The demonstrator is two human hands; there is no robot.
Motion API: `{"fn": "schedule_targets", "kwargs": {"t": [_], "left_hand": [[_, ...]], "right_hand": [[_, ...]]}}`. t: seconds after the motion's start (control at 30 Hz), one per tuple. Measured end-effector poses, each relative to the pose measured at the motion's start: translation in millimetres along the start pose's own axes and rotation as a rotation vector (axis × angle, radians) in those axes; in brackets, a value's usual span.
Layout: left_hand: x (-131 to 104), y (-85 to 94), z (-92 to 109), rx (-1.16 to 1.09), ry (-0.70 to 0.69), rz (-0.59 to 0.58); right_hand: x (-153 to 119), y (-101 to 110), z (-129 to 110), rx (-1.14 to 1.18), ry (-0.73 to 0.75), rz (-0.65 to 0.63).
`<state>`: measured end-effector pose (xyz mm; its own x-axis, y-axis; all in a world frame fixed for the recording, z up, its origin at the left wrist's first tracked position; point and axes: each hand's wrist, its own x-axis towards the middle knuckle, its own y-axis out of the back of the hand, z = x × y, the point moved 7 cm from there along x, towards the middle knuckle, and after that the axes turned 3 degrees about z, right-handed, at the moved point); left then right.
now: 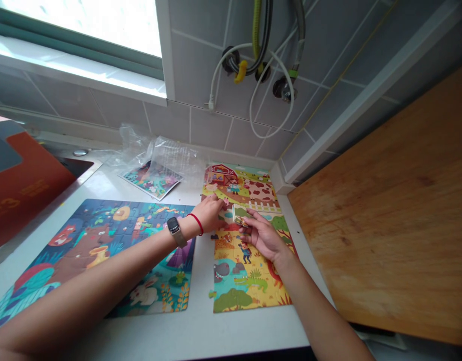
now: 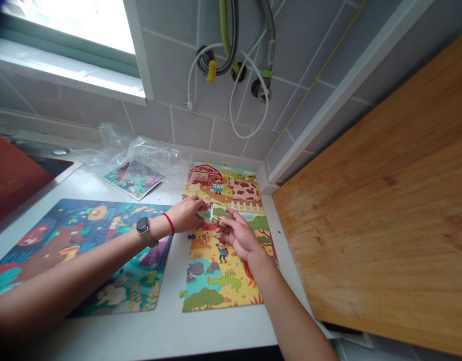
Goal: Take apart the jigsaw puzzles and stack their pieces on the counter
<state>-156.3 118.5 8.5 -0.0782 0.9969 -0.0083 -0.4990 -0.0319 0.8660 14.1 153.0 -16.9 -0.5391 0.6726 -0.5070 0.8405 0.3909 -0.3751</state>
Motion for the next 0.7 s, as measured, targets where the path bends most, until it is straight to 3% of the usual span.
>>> {"fn": "schedule_targets", "kwargs": {"t": [0.47,0.7], "left_hand": [[-2.2,4.9,1.5,-0.020,0.004,0.079],[1.2,0.3,-2.9,-0.088,-0.024,0.036]], "right_hand": [[-2.9,-0.9,-2.1,0.025,0.018,-0.022],[-4.5,-3.9,-1.8,0.087,0.020,0.036]]}}
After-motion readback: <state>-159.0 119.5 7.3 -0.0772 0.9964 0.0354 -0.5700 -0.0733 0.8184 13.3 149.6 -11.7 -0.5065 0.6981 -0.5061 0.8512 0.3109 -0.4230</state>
